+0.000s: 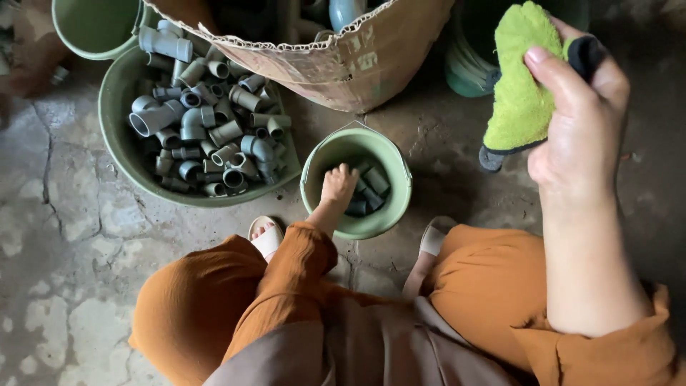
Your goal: The person sits on the floor and wipes small gray plastic pipe fittings with a green cloth, picking each piece from a bucket, cleaning it, and placing it into a cardboard box. The person handles the parts one at a time and continues the process for the duration of the clip.
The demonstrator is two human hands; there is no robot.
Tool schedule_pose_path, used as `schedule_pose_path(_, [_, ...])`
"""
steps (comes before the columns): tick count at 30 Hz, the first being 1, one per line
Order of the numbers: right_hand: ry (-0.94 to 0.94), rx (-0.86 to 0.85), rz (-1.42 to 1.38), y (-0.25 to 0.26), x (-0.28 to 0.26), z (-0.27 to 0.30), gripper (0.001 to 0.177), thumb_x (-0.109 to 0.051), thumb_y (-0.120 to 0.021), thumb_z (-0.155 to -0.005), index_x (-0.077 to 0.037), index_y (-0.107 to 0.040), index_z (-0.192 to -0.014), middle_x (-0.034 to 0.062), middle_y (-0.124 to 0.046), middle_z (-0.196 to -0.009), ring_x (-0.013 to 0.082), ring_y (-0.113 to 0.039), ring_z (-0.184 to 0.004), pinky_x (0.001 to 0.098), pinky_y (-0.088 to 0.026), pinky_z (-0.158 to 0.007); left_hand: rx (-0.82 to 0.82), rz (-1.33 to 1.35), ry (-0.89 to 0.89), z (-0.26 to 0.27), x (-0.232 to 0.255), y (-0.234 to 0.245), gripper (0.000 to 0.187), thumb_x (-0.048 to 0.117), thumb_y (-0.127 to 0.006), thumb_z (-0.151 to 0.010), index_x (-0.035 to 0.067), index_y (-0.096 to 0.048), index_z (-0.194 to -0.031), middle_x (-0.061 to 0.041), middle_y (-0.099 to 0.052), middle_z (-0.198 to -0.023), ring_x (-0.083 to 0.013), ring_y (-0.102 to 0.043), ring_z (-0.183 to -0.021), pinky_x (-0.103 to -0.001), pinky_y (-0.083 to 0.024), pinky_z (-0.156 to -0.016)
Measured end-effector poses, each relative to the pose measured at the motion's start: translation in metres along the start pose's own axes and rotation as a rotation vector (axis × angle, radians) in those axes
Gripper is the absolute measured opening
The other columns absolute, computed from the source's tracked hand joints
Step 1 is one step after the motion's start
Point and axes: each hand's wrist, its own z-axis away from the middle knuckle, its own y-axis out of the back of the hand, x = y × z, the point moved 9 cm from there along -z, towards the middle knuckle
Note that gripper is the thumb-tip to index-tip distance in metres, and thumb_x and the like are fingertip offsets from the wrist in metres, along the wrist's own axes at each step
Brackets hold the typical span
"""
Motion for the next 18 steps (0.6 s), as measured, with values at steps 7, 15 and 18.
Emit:
schedule_pose_path(7, [-0.006, -0.017, -0.051, -0.004, 0.004, -0.002, 0.041, -0.018, -0.077, -0.082, -0.01, -0.074, -0.122, 0.0031, -0.081, -0.111, 0.0126, -0.08, -0.1, 0.0219, -0.068, -0.088, 0.024, 2.065, 1.234, 0.004, -0.002, 0.047, 0.022, 0.024, -0.053, -0.082, 0.008, -0.049, -0.096, -0.021, -0.062, -0.105, -0.0421, -0.063, -0.091, -0.05, -0.05, -0.084])
schedule_pose_path(15, [-0.016, -0.12, -0.144, -0.035, 0.009, 0.027, 0.034, -0.015, -0.075, -0.085, -0.008, -0.073, -0.119, 0.0067, -0.079, -0.105, 0.0151, -0.076, -0.085, 0.0271, -0.066, -0.075, -0.008, 2.9, 0.687, -0.02, -0.006, 0.31, 0.045, 0.04, -0.058, -0.097, 0.005, -0.06, -0.125, -0.017, -0.071, -0.108, -0.0297, -0.071, -0.091, -0.034, -0.058, -0.074])
schedule_pose_path(18, [0.086, -0.172, -0.146, -0.048, 0.002, 0.049, 0.036, -0.028, -0.074, -0.091, -0.008, -0.071, -0.12, 0.0059, -0.077, -0.115, 0.0131, -0.074, -0.105, 0.0244, -0.063, -0.093, 0.178, 2.513, 0.724, -0.004, -0.047, 0.374, 0.039, 0.04, -0.072, -0.085, 0.011, -0.07, -0.112, -0.004, -0.065, -0.098, -0.017, -0.055, -0.081, -0.03, -0.04, -0.075])
